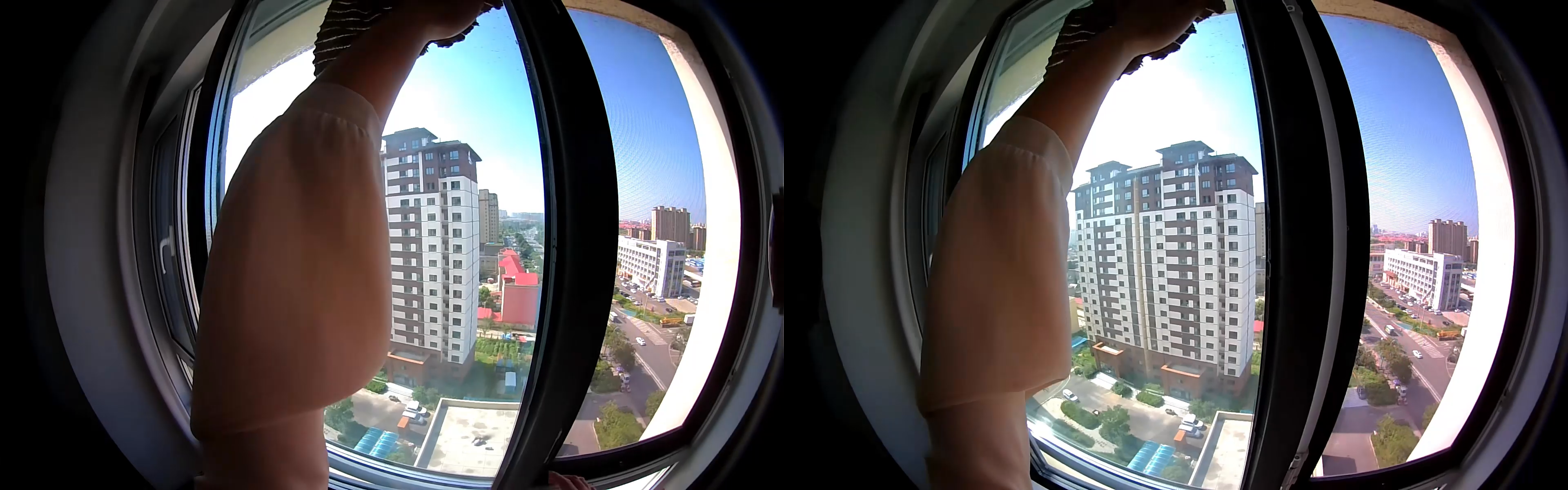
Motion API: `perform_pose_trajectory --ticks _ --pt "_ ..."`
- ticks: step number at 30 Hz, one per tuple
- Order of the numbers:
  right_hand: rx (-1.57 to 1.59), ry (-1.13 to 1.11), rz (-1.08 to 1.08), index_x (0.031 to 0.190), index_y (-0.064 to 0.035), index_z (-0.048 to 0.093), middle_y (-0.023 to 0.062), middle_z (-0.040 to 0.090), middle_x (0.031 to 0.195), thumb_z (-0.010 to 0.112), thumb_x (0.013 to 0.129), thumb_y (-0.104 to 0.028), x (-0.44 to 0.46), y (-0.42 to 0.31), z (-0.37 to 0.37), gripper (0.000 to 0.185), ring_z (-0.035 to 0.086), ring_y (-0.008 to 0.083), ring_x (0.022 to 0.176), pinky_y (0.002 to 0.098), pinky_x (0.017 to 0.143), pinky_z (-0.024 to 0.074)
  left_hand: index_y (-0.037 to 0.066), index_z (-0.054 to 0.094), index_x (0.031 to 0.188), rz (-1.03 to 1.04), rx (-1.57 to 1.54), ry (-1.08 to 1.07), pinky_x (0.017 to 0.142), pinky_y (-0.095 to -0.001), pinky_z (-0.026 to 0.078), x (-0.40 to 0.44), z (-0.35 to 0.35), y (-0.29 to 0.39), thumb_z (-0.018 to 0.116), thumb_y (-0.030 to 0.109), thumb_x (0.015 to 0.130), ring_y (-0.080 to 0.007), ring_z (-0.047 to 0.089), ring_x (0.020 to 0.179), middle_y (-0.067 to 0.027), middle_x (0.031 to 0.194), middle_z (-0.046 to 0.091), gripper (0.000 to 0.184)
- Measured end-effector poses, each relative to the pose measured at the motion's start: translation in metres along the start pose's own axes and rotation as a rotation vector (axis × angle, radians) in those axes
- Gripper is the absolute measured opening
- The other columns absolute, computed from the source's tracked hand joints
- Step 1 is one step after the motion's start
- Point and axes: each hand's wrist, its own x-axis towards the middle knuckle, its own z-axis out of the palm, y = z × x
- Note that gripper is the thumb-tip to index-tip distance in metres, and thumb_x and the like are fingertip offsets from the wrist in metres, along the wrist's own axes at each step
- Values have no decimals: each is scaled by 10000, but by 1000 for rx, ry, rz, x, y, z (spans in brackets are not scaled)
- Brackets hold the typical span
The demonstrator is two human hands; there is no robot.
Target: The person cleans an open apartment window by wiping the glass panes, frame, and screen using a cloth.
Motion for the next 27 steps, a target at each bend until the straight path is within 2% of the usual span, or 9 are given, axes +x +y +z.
perform_pose_trajectory --ticks 2,4,7,9,14,20,22,24,27 --pt "-175 293 -388 1101 -18 639 146 643 941 702 767 -112 68 -38 -42 353 623 311 833 378 717 493 36 586 1148 132 22 -7 873 -443 405 -11 9 49 497 303 917 -302 508 1031 -180 1047 576 364" --pt "-217 332 -488 1226 5 489 185 552 1092 524 879 -136 125 -81 -71 376 548 341 1001 472 925 354 34 572 1197 272 98 22 916 -453 382 -42 3 74 543 271 907 -313 474 1107 -193 1111 555 375" --pt "-69 670 -830 1198 21 523 175 603 983 599 882 -178 233 -126 -86 381 618 272 848 391 738 491 -15 380 1361 207 -260 -66 1039 -546 294 -146 -57 112 565 199 890 -408 333 1275 -234 1392 331 549" --pt "-41 750 -793 1168 6 552 150 605 964 597 905 -227 277 -163 -95 355 622 255 859 385 736 496 -3 467 1290 222 -257 -118 1105 -621 175 -208 -77 125 602 195 874 -416 138 1419 -227 1465 223 480" --pt "-86 737 -681 1276 19 461 174 505 1162 563 914 -251 329 -206 -90 462 496 317 1093 486 880 391 30 558 1180 319 -218 -87 989 -486 340 -212 -81 78 643 125 825 -345 397 1182 -183 1286 356 378" --pt "-162 658 -667 1367 58 318 206 368 1299 589 864 -254 357 -214 -73 651 390 343 1189 554 914 346 57 543 1165 175 -224 255 729 -349 554 -10 -10 4 715 214 846 -270 689 828 -105 978 659 395" --pt "-134 626 -701 1376 62 302 212 347 1317 601 849 -252 332 -186 -87 682 363 347 1216 560 925 339 50 596 1145 -142 -261 19 788 -370 533 -4 -21 61 644 346 882 -289 658 960 -138 1131 623 398" --pt "-111 593 -648 1374 72 296 214 343 1319 625 826 -257 325 -183 -90 719 333 355 1243 561 947 327 40 595 1098 287 -107 309 880 -461 460 -43 -8 84 633 292 855 -353 532 1087 -209 1164 526 352" --pt "-50 576 -705 1381 69 288 210 338 1323 646 807 -246 311 -167 -88 747 306 362 1258 546 959 325 55 596 1161 255 -79 208 934 -512 403 -117 -40 113 588 268 864 -366 464 1137 -207 1273 417 366"
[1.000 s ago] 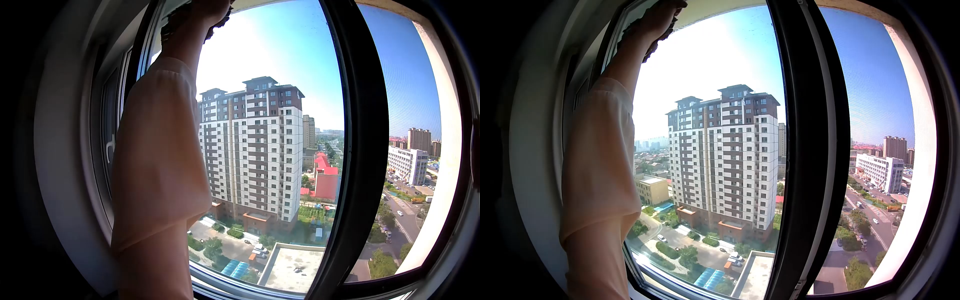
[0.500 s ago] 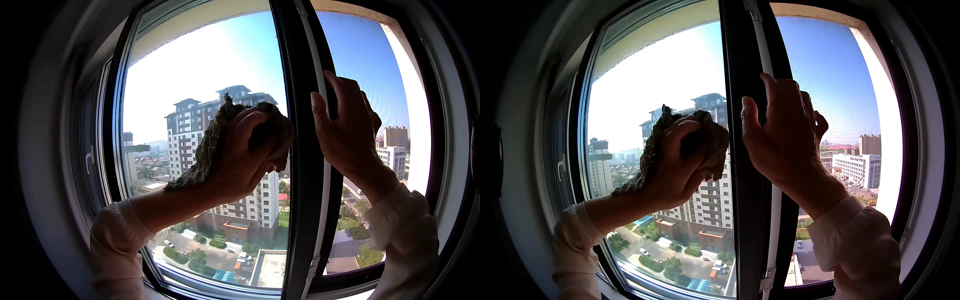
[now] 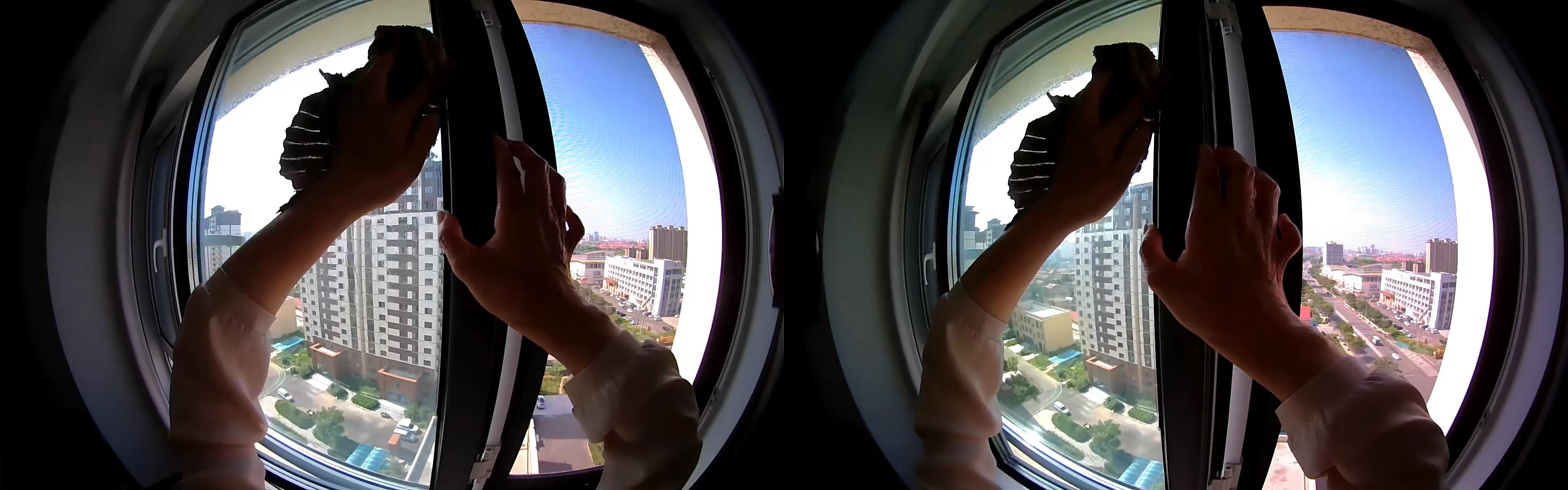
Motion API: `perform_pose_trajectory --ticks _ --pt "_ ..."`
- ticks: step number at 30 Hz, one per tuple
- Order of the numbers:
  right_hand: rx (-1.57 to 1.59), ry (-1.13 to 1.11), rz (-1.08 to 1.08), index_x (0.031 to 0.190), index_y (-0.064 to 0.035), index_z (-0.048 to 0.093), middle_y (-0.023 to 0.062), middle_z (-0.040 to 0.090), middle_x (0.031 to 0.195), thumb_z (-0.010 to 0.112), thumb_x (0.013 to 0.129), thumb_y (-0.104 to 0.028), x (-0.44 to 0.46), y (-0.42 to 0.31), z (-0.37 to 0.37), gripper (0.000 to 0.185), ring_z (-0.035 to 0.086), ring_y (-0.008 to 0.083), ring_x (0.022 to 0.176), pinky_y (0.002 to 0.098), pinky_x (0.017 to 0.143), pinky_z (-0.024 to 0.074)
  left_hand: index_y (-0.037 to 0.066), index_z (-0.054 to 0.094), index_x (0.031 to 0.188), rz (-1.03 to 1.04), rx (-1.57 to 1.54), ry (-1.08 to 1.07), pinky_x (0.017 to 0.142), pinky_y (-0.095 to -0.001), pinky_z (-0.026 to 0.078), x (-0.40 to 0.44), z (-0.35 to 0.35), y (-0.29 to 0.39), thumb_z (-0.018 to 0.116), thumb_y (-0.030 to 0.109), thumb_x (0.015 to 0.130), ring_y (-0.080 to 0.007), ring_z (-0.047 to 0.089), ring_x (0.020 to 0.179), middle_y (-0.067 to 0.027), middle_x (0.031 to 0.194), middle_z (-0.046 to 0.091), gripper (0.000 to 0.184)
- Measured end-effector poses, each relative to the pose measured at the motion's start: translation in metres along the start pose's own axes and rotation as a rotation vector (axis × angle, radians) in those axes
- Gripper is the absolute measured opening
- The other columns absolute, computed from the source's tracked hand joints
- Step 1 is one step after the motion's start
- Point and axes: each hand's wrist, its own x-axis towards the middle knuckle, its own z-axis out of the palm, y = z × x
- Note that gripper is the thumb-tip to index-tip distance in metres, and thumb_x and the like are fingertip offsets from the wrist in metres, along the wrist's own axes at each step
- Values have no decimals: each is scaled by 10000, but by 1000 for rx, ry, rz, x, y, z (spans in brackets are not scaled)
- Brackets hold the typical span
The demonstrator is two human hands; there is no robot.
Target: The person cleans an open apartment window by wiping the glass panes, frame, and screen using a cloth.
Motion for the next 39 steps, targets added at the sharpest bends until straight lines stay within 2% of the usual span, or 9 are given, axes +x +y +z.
perform_pose_trajectory --ticks 8,11,16,17,25,27,30,32,39 --pt "25 -3 -128 1347 141 287 245 354 1288 655 785 -182 -30 20 -37 745 391 349 1113 455 931 369 88 551 1142 252 43 119 610 -337 491 94 62 -41 381 299 1011 -169 580 664 -106 748 604 301" --pt "-4 30 -148 1330 158 309 259 373 1262 649 782 -164 -36 19 -41 721 411 348 1068 437 910 379 189 542 1306 24 275 -63 1040 -516 364 150 103 -92 369 375 973 -351 408 1286 -225 1325 499 418" --pt "-36 50 -112 1327 145 336 248 389 1274 644 772 -153 -37 18 -42 700 421 335 1063 430 877 397 173 493 1362 -432 420 -217 1100 -491 310 163 66 -85 316 411 979 -425 342 1318 -198 1472 338 485" --pt "-47 45 -98 1339 127 336 232 395 1281 643 765 -149 -37 18 -44 707 426 327 1059 429 857 404 148 600 1066 -287 224 -10 697 -425 499 156 70 -137 396 373 965 -251 627 757 -106 800 643 320" --pt "-95 132 -121 1389 71 319 195 413 1298 637 749 -141 -40 36 -46 745 439 306 1061 424 820 416 90 522 1309 -814 112 14 865 -375 480 27 -41 -306 349 380 972 -258 632 1001 -140 1117 657 477" --pt "-87 147 -144 1394 66 320 198 419 1296 633 751 -142 -38 41 -50 745 445 303 1060 427 829 415 126 603 839 -685 -6 116 495 -271 344 54 0 -348 488 294 975 -63 421 527 42 589 441 245" --pt "-85 125 -112 1412 31 324 204 446 1297 624 761 -118 -41 34 -61 732 467 314 1125 438 919 414 101 572 789 -376 -348 -41 488 -272 295 143 28 -198 466 371 987 -60 346 514 39 571 359 350" --pt "-126 108 -92 1420 -8 340 205 474 1294 622 778 -116 -42 42 -71 709 499 326 1176 451 993 425 177 479 1373 143 543 -390 1119 -478 279 206 108 -159 301 400 987 -390 330 1340 -146 1476 362 480" --pt "-128 92 -89 1432 -65 348 165 446 1353 579 863 -189 -37 61 -92 627 455 301 1241 458 1031 393 169 469 1356 29 523 -353 1125 -435 270 185 60 -176 275 398 1001 -356 330 1346 -97 1498 347 465"
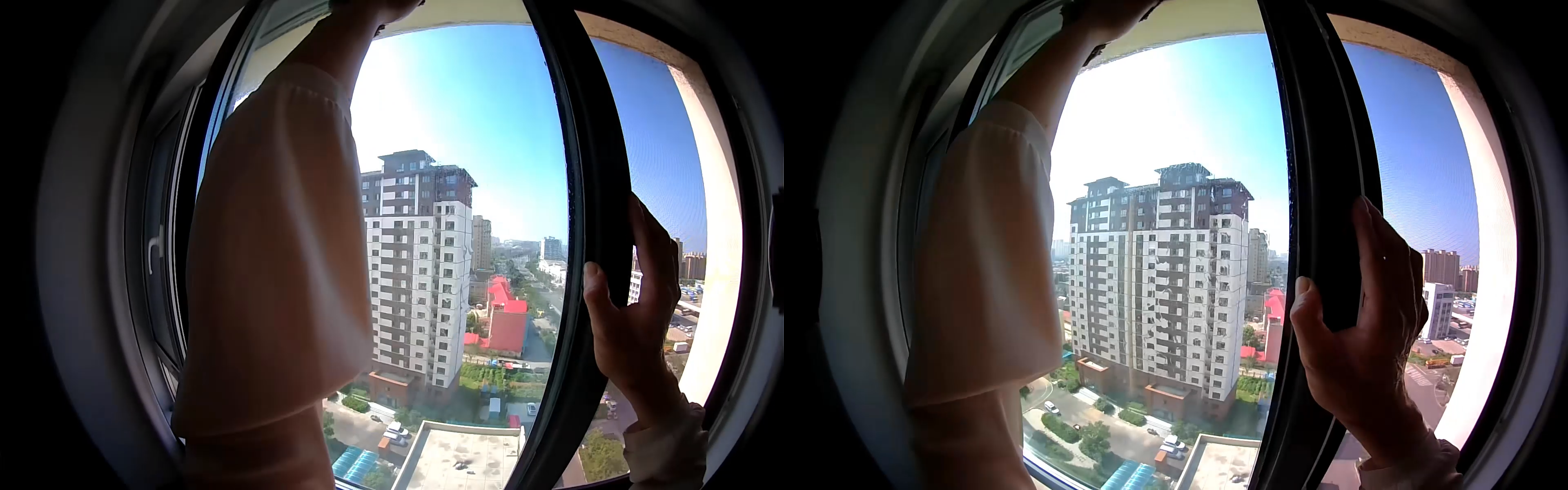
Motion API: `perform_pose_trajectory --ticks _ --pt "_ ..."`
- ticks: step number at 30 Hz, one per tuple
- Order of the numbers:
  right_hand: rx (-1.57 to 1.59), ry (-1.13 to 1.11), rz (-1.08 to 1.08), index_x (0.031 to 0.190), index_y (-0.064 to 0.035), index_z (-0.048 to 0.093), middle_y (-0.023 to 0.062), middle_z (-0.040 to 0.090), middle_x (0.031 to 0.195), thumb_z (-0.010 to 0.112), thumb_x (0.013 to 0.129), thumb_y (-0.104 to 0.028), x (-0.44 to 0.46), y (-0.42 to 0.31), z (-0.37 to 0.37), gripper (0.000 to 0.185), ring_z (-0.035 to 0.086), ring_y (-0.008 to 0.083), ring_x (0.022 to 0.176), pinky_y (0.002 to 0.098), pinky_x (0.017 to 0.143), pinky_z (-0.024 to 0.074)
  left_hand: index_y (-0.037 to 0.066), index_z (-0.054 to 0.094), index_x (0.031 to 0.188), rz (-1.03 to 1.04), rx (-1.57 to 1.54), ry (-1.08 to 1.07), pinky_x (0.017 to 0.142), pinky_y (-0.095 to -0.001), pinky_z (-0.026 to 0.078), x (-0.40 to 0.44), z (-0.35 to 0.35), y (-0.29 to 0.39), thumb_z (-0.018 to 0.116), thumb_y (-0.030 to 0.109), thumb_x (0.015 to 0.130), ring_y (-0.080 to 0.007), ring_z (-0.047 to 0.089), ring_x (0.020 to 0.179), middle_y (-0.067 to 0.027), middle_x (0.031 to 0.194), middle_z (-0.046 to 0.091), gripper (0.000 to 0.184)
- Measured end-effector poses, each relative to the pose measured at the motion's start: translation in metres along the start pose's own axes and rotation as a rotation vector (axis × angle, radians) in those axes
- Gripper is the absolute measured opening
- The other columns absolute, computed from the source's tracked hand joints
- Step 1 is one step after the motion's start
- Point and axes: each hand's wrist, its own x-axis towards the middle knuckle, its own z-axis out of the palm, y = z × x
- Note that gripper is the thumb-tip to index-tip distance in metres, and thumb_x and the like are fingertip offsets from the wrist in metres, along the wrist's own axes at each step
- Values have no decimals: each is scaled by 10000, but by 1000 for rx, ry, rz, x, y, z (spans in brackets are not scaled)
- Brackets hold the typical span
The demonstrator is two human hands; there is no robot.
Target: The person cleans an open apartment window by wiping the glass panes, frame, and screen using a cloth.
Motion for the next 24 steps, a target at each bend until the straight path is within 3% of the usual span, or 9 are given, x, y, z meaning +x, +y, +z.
perform_pose_trajectory --ticks 2,3,12,14,15,16,17,18,24 --pt "-9 2 -11 1434 -83 353 162 441 1362 560 882 -202 3 4 -9 601 441 297 1262 459 1055 374 171 389 1418 -203 31 -260 1145 -441 229 -49 3 -75 232 370 1009 -359 267 1384 -82 1526 301 481" --pt "-27 28 -18 1409 -40 377 186 475 1332 586 846 -162 5 6 -12 612 472 316 1236 467 1048 384 88 580 1075 -280 -789 197 526 -276 310 -80 -7 -87 378 261 978 -64 346 560 34 618 369 284" --pt "-108 151 56 1348 -37 463 187 528 1292 568 934 -364 -5 -1 31 538 507 325 1212 454 1014 416 -7 540 907 -601 -669 203 702 -476 469 -216 -2 -76 412 258 912 -353 596 728 -202 761 601 294" --pt "-71 172 90 1332 -29 483 184 552 1278 531 954 -378 4 -17 31 516 523 317 1197 448 1000 427 92 502 778 -391 -690 270 545 -311 327 -192 6 -75 418 234 945 -100 386 573 4 614 413 235" --pt "-63 166 108 1325 -26 491 180 570 1267 502 968 -374 41 -4 49 498 539 314 1179 445 985 440 84 530 798 -395 -718 255 586 -354 361 -140 5 -48 400 269 964 -140 421 592 -31 619 443 280" --pt "-33 170 99 1323 -23 493 183 568 1268 485 975 -366 56 2 60 489 540 314 1176 445 977 443 83 596 912 -564 -520 57 742 -442 422 -109 3 -24 421 271 957 -222 551 811 -119 854 576 260" --pt "-51 176 94 1321 -19 495 183 567 1270 475 977 -368 56 3 58 490 537 316 1179 443 976 442 178 325 1463 -700 -309 -223 1165 -470 154 -85 -10 22 214 371 1006 -366 202 1415 -109 1543 259 508" --pt "-68 183 88 1318 -16 496 183 566 1272 465 980 -370 53 11 56 491 535 318 1181 441 974 441 180 281 1488 -367 -274 -196 1169 -504 89 -60 -3 46 218 388 993 -376 159 1430 -152 1549 225 540" --pt "14 219 83 1295 15 505 184 574 1248 429 987 -344 52 31 56 479 553 322 1132 427 966 430 127 432 1398 -358 -455 166 1126 -595 142 -69 -85 217 324 367 976 -399 255 1382 -193 1479 333 498"
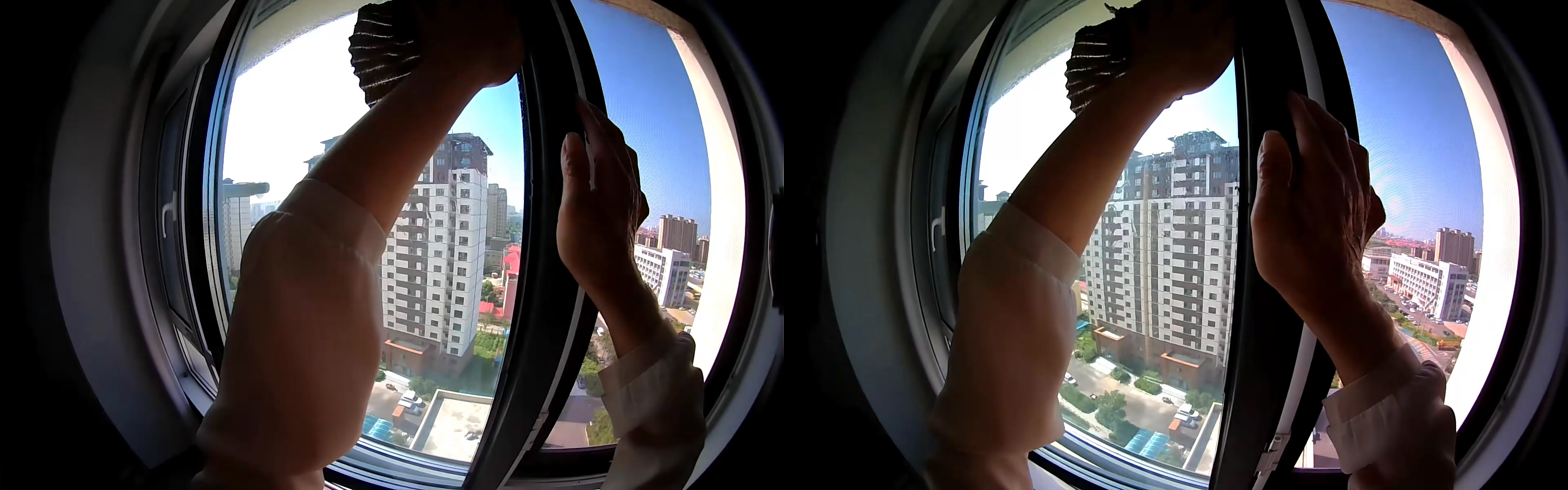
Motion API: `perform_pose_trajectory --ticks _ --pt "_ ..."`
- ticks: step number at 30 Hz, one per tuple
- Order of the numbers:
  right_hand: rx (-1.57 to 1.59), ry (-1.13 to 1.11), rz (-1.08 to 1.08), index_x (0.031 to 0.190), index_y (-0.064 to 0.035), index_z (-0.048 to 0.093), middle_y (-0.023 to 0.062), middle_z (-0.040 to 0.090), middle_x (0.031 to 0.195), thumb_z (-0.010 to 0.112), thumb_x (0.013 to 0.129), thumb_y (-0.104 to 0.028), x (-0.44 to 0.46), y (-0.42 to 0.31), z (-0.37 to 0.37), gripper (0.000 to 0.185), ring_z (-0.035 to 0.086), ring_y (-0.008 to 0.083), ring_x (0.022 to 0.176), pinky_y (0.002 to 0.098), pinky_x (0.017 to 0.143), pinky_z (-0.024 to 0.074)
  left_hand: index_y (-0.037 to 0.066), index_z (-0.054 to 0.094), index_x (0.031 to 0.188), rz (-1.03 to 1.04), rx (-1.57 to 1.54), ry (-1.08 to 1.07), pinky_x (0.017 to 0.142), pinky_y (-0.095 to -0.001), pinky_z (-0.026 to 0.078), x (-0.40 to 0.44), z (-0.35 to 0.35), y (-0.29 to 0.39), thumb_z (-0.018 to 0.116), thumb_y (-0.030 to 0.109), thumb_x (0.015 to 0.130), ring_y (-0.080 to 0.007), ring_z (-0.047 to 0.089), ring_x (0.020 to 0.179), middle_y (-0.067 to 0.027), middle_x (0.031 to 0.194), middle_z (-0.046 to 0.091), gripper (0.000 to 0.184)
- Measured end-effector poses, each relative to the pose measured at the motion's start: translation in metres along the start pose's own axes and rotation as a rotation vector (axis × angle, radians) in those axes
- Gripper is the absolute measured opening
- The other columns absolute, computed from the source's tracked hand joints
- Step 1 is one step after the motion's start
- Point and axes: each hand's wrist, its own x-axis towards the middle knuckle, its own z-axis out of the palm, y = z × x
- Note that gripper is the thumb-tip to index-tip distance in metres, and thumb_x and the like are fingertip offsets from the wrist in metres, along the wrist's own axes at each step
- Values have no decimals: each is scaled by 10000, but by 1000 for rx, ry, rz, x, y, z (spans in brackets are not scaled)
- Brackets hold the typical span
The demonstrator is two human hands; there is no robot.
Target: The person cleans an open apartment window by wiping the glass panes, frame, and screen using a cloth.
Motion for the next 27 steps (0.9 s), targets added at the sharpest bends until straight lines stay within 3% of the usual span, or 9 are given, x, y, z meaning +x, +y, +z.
perform_pose_trajectory --ticks 4,5,7,12,19,21,22,24,27 --pt "156 39 18 1262 3 544 170 577 1249 439 986 -274 1 13 2 405 545 327 1136 407 976 423 84 610 1107 220 -9 130 929 -558 363 -102 -36 32 460 272 931 -340 487 1154 -192 1224 510 298" --pt "168 35 84 1267 -16 548 158 578 1255 426 992 -292 4 14 3 408 542 321 1144 406 983 418 88 589 1188 154 -232 -139 1038 -684 197 -134 -60 42 573 252 868 -431 242 1357 -196 1388 367 360" --pt "195 29 140 1273 -35 552 146 579 1261 413 998 -309 8 16 2 412 540 314 1153 404 990 414 141 613 1188 163 -303 -490 1036 -750 122 -249 -122 72 614 301 868 -406 205 1410 -179 1369 393 357" --pt "209 17 150 1289 -67 552 131 563 1298 336 1014 -390 9 13 12 476 523 302 1192 406 1032 385 377 575 1237 374 -313 -593 1133 -579 175 -362 -169 69 534 455 910 -224 250 1419 33 1438 398 339" --pt "193 13 17 1309 -76 532 132 547 1329 325 1027 -321 18 29 4 427 511 283 1231 382 1044 393 246 574 1275 305 -95 -230 1094 -634 152 -129 -83 -33 520 486 908 -361 185 1419 -149 1489 289 442" --pt "106 -33 -104 1350 -94 503 106 507 1385 313 1025 -326 16 40 0 442 440 268 1320 400 1116 322 135 555 1247 343 -118 -77 975 -436 398 -58 -52 -99 487 371 953 -320 466 1193 -124 1261 497 383" --pt "101 -36 -103 1356 -105 496 107 506 1387 307 1026 -336 17 42 -1 445 441 265 1319 410 1111 330 129 490 1347 282 93 -52 1066 -601 233 -66 -52 -96 396 423 957 -389 338 1311 -236 1389 403 497" --pt "-188 103 -411 1258 -53 508 168 569 1278 382 1024 -127 21 44 -7 276 604 317 1123 380 919 538 133 507 1332 61 17 -123 1044 -579 260 -18 -46 -154 406 440 958 -379 367 1267 -229 1354 423 495" --pt "-136 61 -242 1289 -82 507 154 565 1287 411 1014 -115 22 51 -11 293 604 303 1129 394 937 526 115 547 1213 315 75 -46 876 -446 403 -55 -60 -246 475 338 942 -285 508 1020 -99 1157 518 359"
